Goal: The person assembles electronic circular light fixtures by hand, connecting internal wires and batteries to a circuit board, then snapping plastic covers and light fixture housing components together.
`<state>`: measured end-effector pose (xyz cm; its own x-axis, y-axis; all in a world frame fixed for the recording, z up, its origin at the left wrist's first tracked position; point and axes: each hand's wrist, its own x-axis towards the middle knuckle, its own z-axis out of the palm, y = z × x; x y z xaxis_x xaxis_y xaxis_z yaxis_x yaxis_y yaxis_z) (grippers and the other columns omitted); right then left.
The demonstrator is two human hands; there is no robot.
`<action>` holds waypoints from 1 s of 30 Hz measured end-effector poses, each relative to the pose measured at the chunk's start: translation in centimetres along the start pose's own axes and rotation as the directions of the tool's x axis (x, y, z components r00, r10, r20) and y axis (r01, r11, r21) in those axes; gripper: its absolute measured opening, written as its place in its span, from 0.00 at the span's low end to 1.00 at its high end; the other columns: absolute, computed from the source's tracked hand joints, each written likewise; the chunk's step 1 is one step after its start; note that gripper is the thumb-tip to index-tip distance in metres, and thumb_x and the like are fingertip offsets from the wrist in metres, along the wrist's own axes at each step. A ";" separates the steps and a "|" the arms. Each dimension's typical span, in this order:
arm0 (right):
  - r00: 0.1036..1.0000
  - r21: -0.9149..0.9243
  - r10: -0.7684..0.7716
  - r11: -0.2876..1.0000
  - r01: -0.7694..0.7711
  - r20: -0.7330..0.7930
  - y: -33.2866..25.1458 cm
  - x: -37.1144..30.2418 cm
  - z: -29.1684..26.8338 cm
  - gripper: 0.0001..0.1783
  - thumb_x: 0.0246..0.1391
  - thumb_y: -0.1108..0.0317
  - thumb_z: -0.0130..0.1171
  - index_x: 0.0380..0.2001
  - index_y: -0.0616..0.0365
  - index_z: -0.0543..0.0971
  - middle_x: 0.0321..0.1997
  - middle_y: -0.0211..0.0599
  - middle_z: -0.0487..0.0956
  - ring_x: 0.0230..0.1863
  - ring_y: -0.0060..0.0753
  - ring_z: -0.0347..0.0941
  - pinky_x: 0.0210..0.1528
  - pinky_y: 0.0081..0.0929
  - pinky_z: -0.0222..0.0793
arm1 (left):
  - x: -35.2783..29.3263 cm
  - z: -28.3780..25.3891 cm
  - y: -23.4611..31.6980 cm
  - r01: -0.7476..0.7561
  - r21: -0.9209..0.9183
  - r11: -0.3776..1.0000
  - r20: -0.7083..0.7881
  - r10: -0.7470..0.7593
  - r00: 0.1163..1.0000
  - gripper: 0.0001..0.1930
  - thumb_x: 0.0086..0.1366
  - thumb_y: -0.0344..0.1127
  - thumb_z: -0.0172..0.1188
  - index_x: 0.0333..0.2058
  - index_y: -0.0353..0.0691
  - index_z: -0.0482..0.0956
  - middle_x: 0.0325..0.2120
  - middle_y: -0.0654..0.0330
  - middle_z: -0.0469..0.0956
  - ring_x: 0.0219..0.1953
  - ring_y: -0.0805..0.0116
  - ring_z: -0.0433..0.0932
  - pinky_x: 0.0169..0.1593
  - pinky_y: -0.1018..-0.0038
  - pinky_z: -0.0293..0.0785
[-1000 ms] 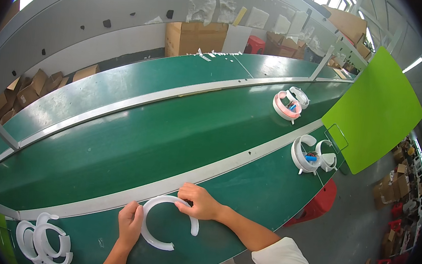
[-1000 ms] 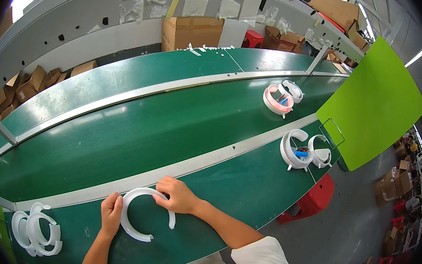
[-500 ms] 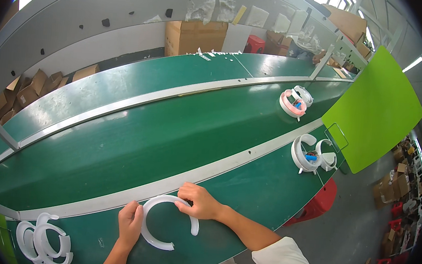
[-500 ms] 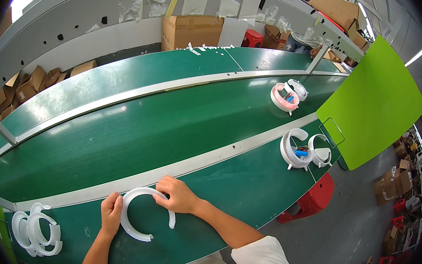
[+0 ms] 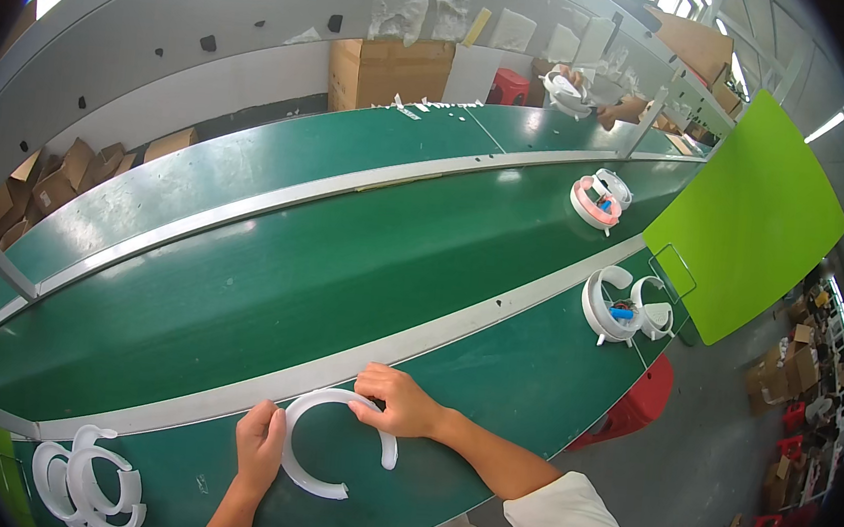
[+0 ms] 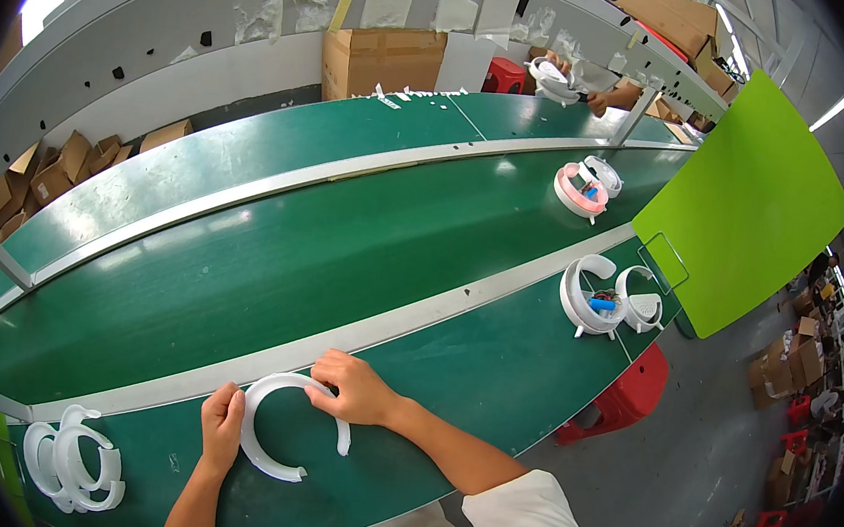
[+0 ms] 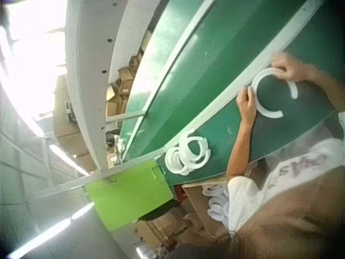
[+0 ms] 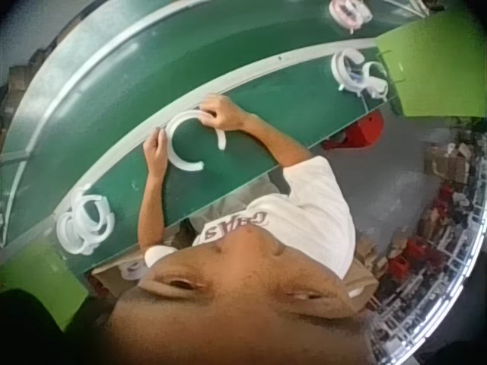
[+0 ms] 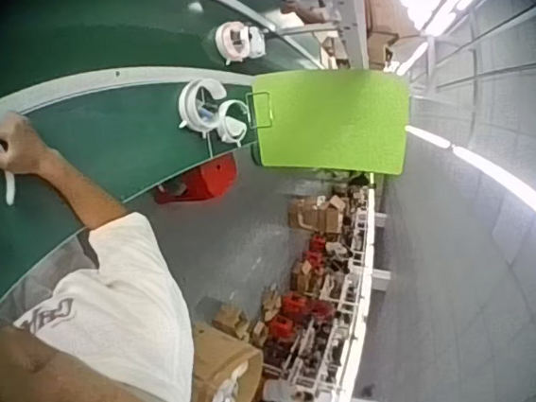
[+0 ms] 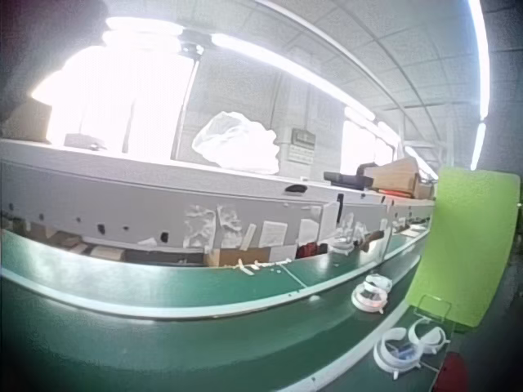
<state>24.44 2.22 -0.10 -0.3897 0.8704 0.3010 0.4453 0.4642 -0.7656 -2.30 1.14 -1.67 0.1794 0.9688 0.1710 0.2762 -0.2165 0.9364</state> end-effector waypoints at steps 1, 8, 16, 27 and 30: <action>1.000 -0.007 -0.002 1.000 0.002 0.004 0.0 0.0 -0.1 0.14 0.58 0.63 0.62 0.24 0.61 0.74 0.26 0.39 0.71 0.34 0.43 0.68 0.38 0.39 0.66 | 0.0 0.0 0.1 -0.004 -0.001 1.000 -0.002 0.004 1.000 0.12 0.69 0.26 0.54 0.24 0.31 0.67 0.19 0.60 0.63 0.24 0.71 0.61 0.29 0.70 0.59; 1.000 0.009 -0.026 1.000 0.026 -0.009 0.1 0.0 0.1 0.15 0.59 0.63 0.61 0.25 0.61 0.71 0.26 0.37 0.67 0.33 0.41 0.64 0.37 0.37 0.63 | 0.1 0.0 0.0 -0.024 0.018 1.000 -0.004 0.024 1.000 0.12 0.69 0.26 0.54 0.24 0.32 0.66 0.19 0.61 0.62 0.23 0.72 0.61 0.29 0.70 0.59; 1.000 0.000 0.002 1.000 -0.002 0.007 0.0 0.1 0.0 0.14 0.58 0.63 0.62 0.24 0.61 0.74 0.26 0.39 0.71 0.34 0.43 0.68 0.38 0.39 0.66 | 0.0 -0.1 0.1 -0.002 0.007 1.000 0.004 0.002 1.000 0.13 0.69 0.26 0.54 0.24 0.32 0.66 0.19 0.61 0.63 0.24 0.72 0.61 0.29 0.70 0.58; 1.000 -0.007 0.004 1.000 -0.004 0.006 0.1 0.1 0.0 0.14 0.58 0.63 0.62 0.25 0.60 0.75 0.26 0.39 0.71 0.35 0.43 0.69 0.39 0.38 0.67 | 0.1 0.0 0.1 -0.001 0.010 1.000 -0.002 0.002 1.000 0.12 0.69 0.26 0.54 0.24 0.32 0.67 0.20 0.61 0.63 0.24 0.72 0.61 0.29 0.70 0.58; 1.000 -0.019 0.009 1.000 -0.008 0.014 0.1 0.0 0.0 0.13 0.58 0.63 0.62 0.25 0.60 0.75 0.27 0.39 0.72 0.35 0.43 0.69 0.39 0.38 0.67 | 0.1 0.0 0.2 0.005 0.009 1.000 0.002 -0.005 1.000 0.12 0.69 0.26 0.54 0.24 0.32 0.67 0.20 0.61 0.63 0.24 0.72 0.61 0.29 0.71 0.59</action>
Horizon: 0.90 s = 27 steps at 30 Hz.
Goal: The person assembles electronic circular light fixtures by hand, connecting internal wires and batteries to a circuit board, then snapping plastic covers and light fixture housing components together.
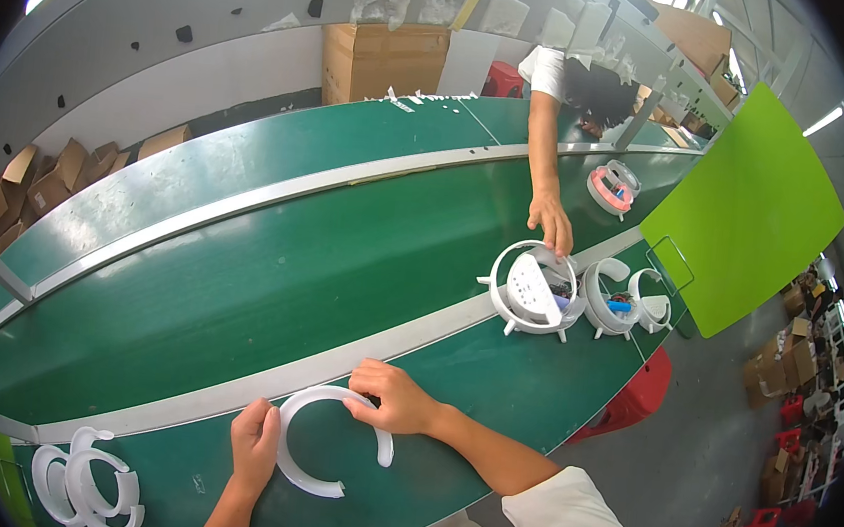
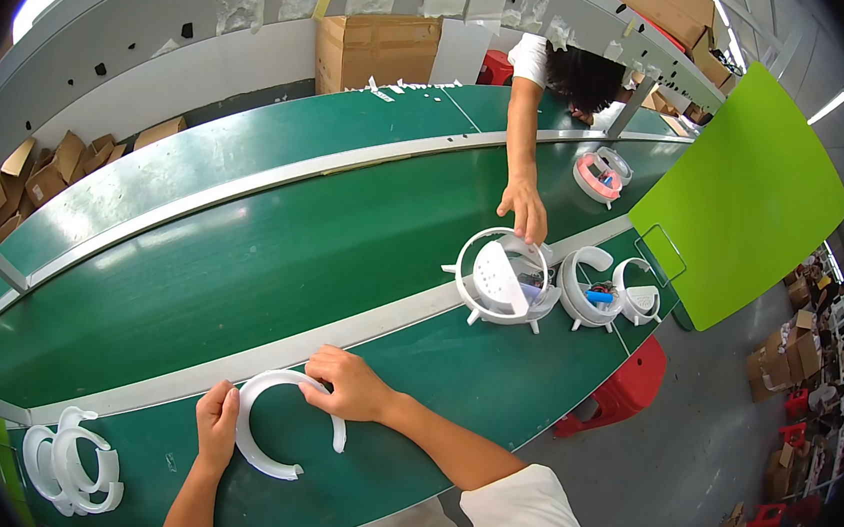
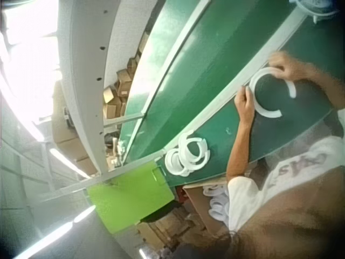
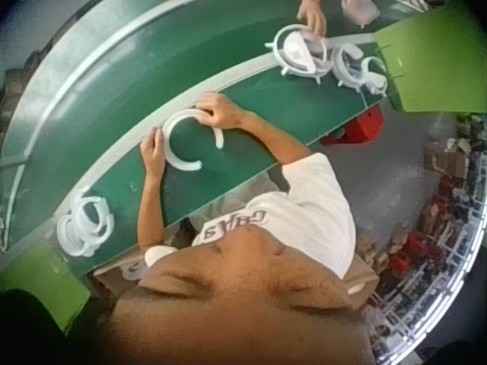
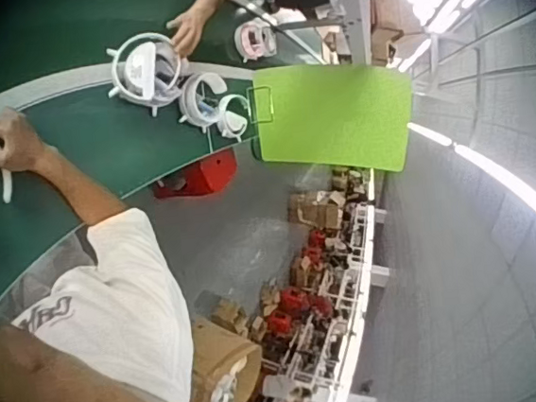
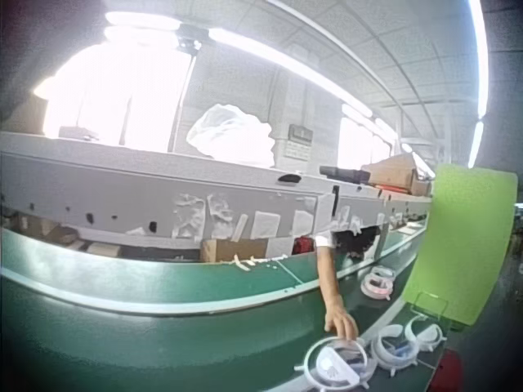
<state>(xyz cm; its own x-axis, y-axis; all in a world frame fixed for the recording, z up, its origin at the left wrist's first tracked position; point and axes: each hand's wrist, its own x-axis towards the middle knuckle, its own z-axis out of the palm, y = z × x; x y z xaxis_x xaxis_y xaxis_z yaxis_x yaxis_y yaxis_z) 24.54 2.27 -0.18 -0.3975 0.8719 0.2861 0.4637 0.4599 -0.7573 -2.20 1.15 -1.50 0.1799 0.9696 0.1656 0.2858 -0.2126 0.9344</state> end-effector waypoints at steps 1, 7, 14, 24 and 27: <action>1.000 0.004 -0.002 1.000 0.002 -0.004 0.0 0.0 0.0 0.13 0.58 0.63 0.62 0.25 0.60 0.75 0.27 0.39 0.71 0.35 0.43 0.69 0.39 0.39 0.67 | 0.0 0.0 0.0 0.006 0.000 1.000 0.001 -0.006 1.000 0.12 0.69 0.26 0.54 0.24 0.32 0.67 0.20 0.61 0.63 0.24 0.72 0.61 0.30 0.71 0.59; 1.000 0.014 -0.006 1.000 0.006 -0.011 -0.1 0.0 -0.1 0.14 0.58 0.63 0.61 0.25 0.60 0.74 0.26 0.39 0.71 0.35 0.43 0.69 0.39 0.39 0.67 | 0.0 0.0 0.0 -0.007 0.001 1.000 0.001 0.007 1.000 0.13 0.69 0.26 0.54 0.24 0.32 0.67 0.20 0.61 0.62 0.24 0.72 0.61 0.30 0.71 0.58; 1.000 0.006 -0.002 1.000 0.002 -0.010 -0.1 0.1 0.1 0.14 0.58 0.62 0.61 0.24 0.60 0.74 0.26 0.39 0.71 0.35 0.44 0.68 0.39 0.39 0.67 | 0.0 -0.1 -0.1 0.021 -0.003 1.000 0.003 -0.021 1.000 0.13 0.70 0.27 0.54 0.24 0.32 0.66 0.20 0.62 0.62 0.24 0.73 0.60 0.30 0.71 0.58; 0.999 -0.042 -0.030 0.999 0.031 0.015 -0.5 -0.2 -0.7 0.14 0.60 0.60 0.62 0.28 0.60 0.75 0.27 0.38 0.71 0.36 0.43 0.68 0.39 0.39 0.67 | -0.2 0.2 0.3 0.015 -0.023 1.000 0.010 -0.015 1.000 0.15 0.73 0.30 0.53 0.25 0.34 0.65 0.20 0.66 0.60 0.25 0.76 0.58 0.29 0.72 0.55; 0.996 -0.363 -0.050 0.931 0.020 -0.074 -3.7 -1.2 -2.6 0.16 0.62 0.55 0.63 0.33 0.59 0.78 0.34 0.38 0.78 0.39 0.45 0.73 0.44 0.37 0.71 | 0.0 0.3 0.2 0.011 -0.037 0.999 0.008 -0.011 1.000 0.17 0.75 0.32 0.53 0.24 0.36 0.64 0.21 0.69 0.58 0.25 0.79 0.55 0.29 0.74 0.52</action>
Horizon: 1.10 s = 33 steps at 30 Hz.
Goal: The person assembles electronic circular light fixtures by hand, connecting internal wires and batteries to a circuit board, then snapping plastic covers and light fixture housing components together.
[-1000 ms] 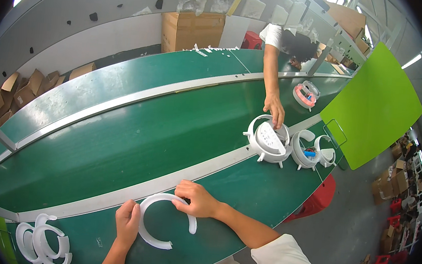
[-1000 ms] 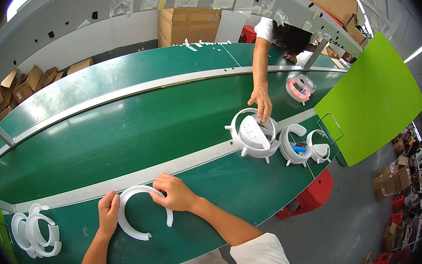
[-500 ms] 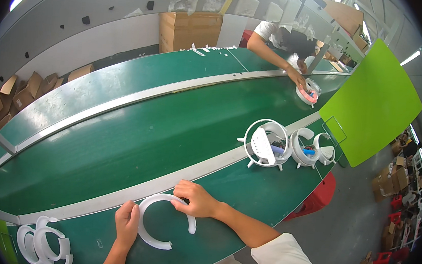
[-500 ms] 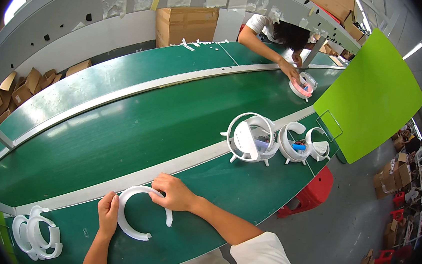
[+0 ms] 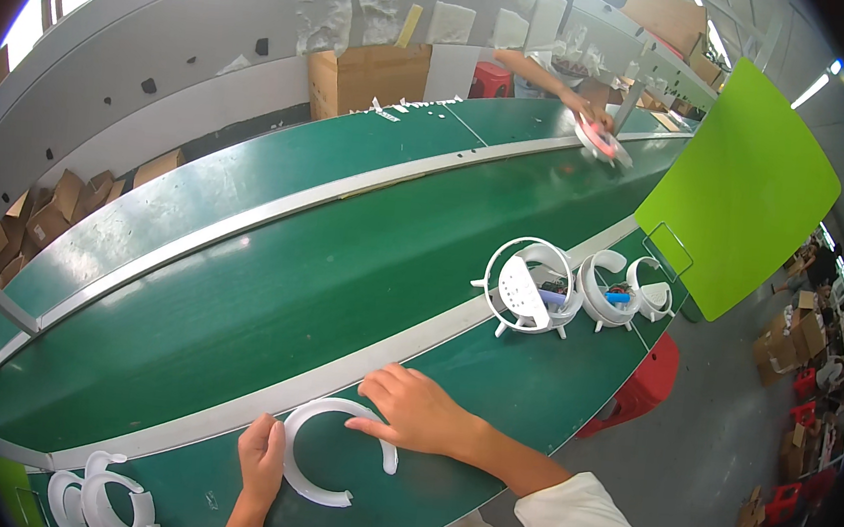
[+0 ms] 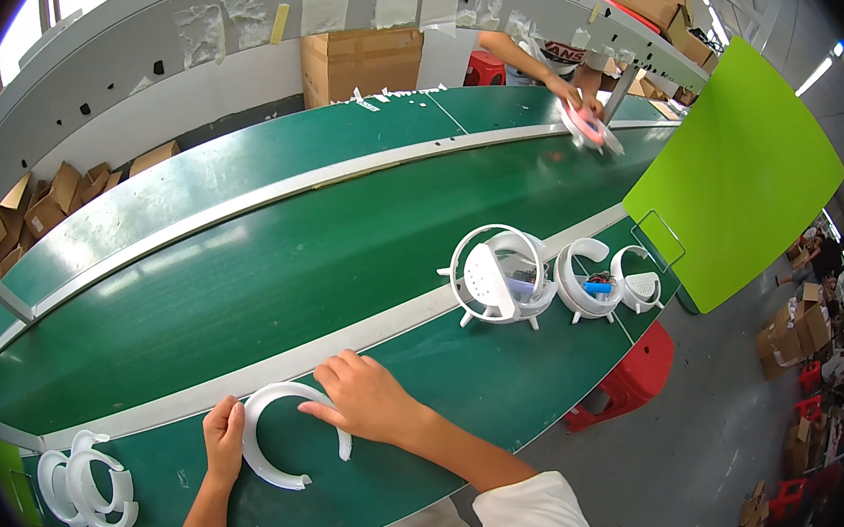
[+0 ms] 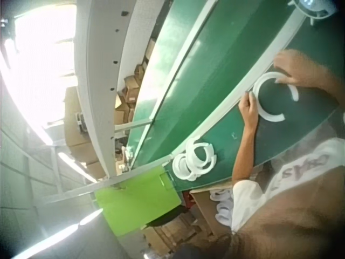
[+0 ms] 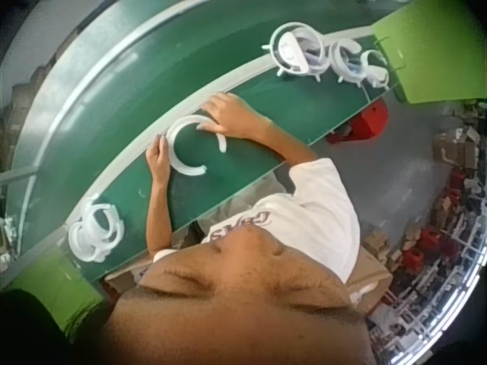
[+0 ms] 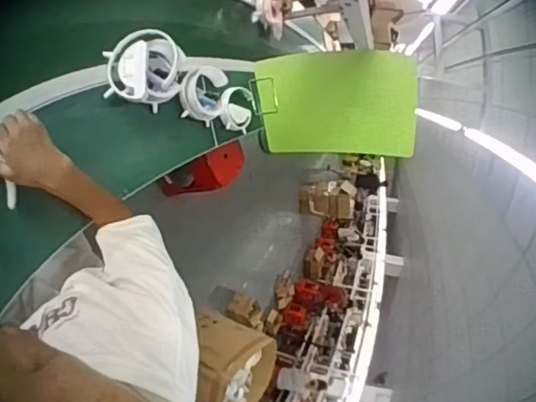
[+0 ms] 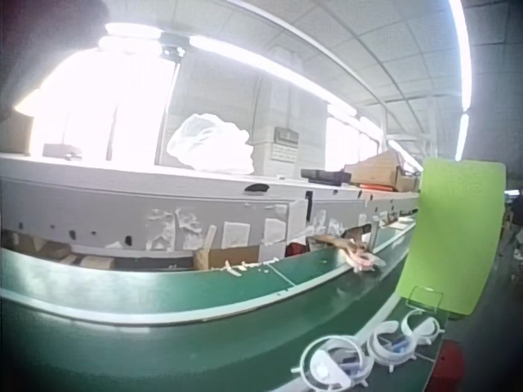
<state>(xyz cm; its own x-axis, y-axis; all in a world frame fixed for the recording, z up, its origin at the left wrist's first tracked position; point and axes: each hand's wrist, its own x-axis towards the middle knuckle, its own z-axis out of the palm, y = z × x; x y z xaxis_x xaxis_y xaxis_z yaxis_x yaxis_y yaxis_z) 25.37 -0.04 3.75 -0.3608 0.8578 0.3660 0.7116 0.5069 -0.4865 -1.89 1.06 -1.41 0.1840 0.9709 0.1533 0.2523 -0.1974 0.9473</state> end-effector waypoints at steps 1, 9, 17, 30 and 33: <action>0.999 -0.010 0.009 1.000 -0.009 -0.031 -1.1 -0.2 -1.6 0.16 0.61 0.56 0.65 0.35 0.59 0.78 0.37 0.39 0.80 0.40 0.45 0.75 0.46 0.36 0.72 | -0.1 -0.2 0.0 0.020 -0.010 1.000 0.000 -0.020 1.000 0.17 0.75 0.32 0.53 0.24 0.36 0.65 0.21 0.69 0.58 0.25 0.79 0.56 0.29 0.74 0.52; 0.636 -0.060 0.244 0.907 -0.417 -0.732 9.1 -9.9 -9.1 0.19 0.51 0.79 0.62 0.47 0.64 0.73 0.59 0.50 0.73 0.61 0.50 0.69 0.56 0.37 0.69 | 0.0 -0.5 0.2 0.051 0.007 0.999 0.004 -0.051 0.999 0.13 0.71 0.29 0.54 0.25 0.33 0.69 0.20 0.63 0.64 0.25 0.74 0.62 0.30 0.73 0.59; 0.838 -0.384 0.304 0.782 -0.491 -0.454 15.5 -14.5 -12.0 0.24 0.45 0.68 0.75 0.48 0.56 0.80 0.58 0.48 0.71 0.70 0.57 0.60 0.67 0.53 0.58 | 0.3 -1.4 1.8 0.185 0.026 0.982 0.026 -0.186 0.982 0.10 0.70 0.27 0.57 0.28 0.33 0.71 0.22 0.63 0.68 0.27 0.75 0.65 0.34 0.76 0.63; 0.891 -0.251 0.281 0.890 -0.381 -0.355 -0.8 -13.7 -4.1 0.26 0.47 0.60 0.76 0.48 0.54 0.78 0.51 0.42 0.72 0.56 0.51 0.69 0.67 0.57 0.59 | -0.4 -10.4 4.7 0.315 0.546 0.776 -0.095 -0.317 0.944 0.08 0.73 0.31 0.57 0.37 0.30 0.75 0.30 0.54 0.79 0.33 0.63 0.75 0.41 0.68 0.71; 0.884 -0.228 0.202 0.920 -0.320 -0.422 -1.1 -13.4 -7.8 0.24 0.54 0.62 0.71 0.52 0.56 0.77 0.59 0.41 0.74 0.57 0.48 0.71 0.64 0.56 0.62 | -1.5 -10.0 5.3 0.199 0.702 0.683 -0.135 -0.146 0.980 0.06 0.69 0.28 0.60 0.40 0.32 0.76 0.37 0.52 0.80 0.40 0.57 0.77 0.46 0.64 0.72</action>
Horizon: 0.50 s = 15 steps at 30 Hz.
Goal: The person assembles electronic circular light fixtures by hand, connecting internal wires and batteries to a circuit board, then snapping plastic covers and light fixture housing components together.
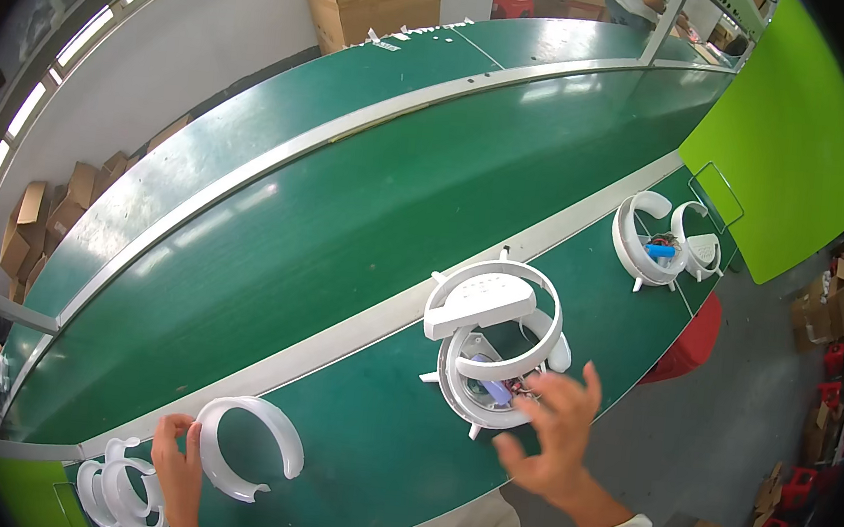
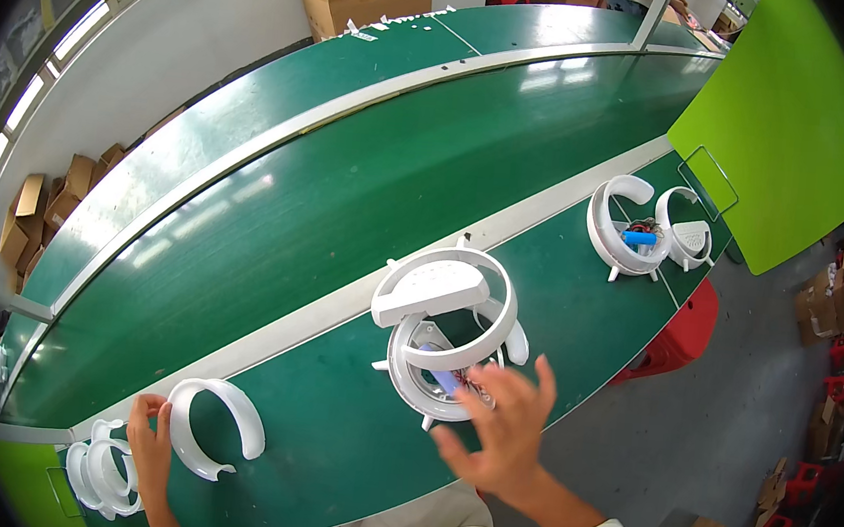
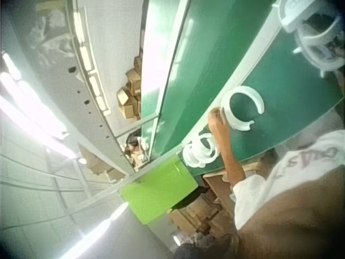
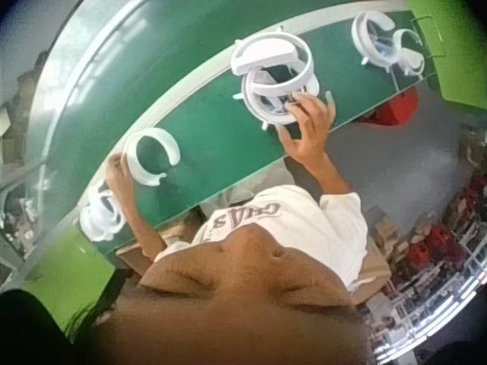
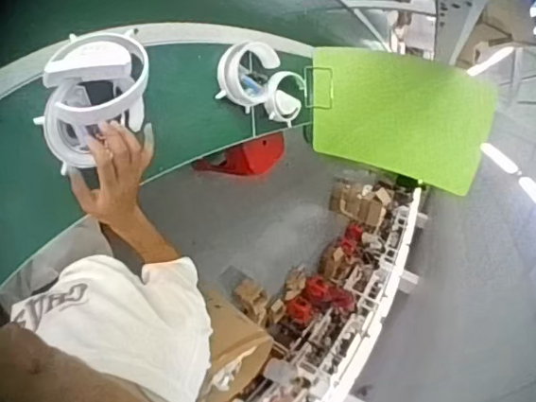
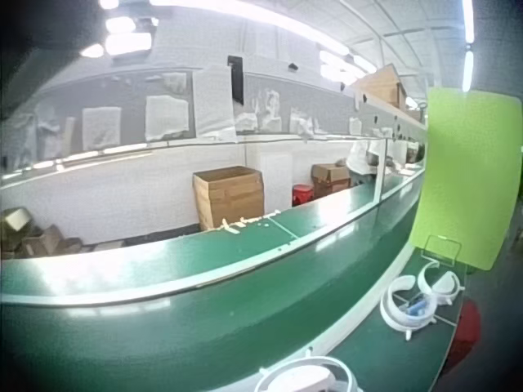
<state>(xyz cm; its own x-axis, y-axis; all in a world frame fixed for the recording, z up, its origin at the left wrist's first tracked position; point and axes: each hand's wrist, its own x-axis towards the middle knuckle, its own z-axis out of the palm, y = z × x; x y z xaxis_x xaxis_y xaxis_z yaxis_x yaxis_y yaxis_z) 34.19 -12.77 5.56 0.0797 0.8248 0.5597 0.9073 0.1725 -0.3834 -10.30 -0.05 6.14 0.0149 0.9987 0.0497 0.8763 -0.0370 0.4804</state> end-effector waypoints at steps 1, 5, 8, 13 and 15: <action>0.996 0.058 0.034 0.998 -0.029 -0.080 1.8 0.8 -0.5 0.25 0.55 0.62 0.70 0.54 0.57 0.76 0.62 0.43 0.74 0.58 0.46 0.72 0.63 0.52 0.64 | -0.5 0.2 0.9 -0.163 0.150 0.975 -0.153 0.186 0.971 0.08 0.67 0.28 0.62 0.42 0.33 0.76 0.41 0.51 0.80 0.44 0.53 0.78 0.49 0.62 0.73; 0.881 0.223 0.470 0.854 -0.470 0.056 7.3 7.8 -0.3 0.29 0.60 0.60 0.65 0.61 0.63 0.74 0.58 0.48 0.78 0.50 0.37 0.77 0.50 0.34 0.73 | -2.0 3.2 8.5 -0.453 0.006 0.892 -0.033 0.452 0.891 0.17 0.61 0.27 0.68 0.48 0.37 0.76 0.49 0.50 0.79 0.51 0.48 0.77 0.54 0.59 0.73; 0.757 0.249 0.516 0.734 -0.632 0.401 12.0 10.5 1.0 0.26 0.63 0.60 0.63 0.60 0.65 0.76 0.49 0.44 0.82 0.40 0.30 0.78 0.40 0.28 0.74 | -2.5 6.6 16.5 -0.626 -0.196 0.755 0.207 0.656 0.726 0.23 0.61 0.30 0.69 0.55 0.39 0.75 0.51 0.51 0.77 0.53 0.50 0.77 0.54 0.58 0.75; 0.726 0.435 0.410 0.601 -0.670 0.552 12.0 10.1 1.5 0.22 0.69 0.65 0.54 0.60 0.68 0.75 0.44 0.36 0.81 0.30 0.19 0.76 0.25 0.18 0.71 | -2.0 12.3 20.9 -0.774 -0.169 0.611 0.315 0.777 0.544 0.23 0.63 0.32 0.68 0.57 0.44 0.75 0.44 0.54 0.77 0.46 0.56 0.78 0.49 0.62 0.76; 0.756 0.504 0.462 0.564 -0.654 0.464 12.4 8.3 1.3 0.22 0.69 0.67 0.53 0.61 0.67 0.74 0.44 0.38 0.81 0.30 0.21 0.77 0.25 0.19 0.72 | -1.7 13.6 21.4 -0.771 -0.158 0.616 0.342 0.767 0.543 0.22 0.63 0.32 0.67 0.56 0.44 0.76 0.41 0.55 0.76 0.44 0.57 0.78 0.48 0.62 0.76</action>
<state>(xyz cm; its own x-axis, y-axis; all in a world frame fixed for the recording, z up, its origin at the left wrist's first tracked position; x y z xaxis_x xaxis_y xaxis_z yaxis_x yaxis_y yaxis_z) 45.59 -3.10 4.49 0.2882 0.9529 -0.0946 0.2515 -0.1707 -0.9527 14.94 -2.05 4.44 0.8449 0.5262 0.0965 0.4523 -0.7989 0.3965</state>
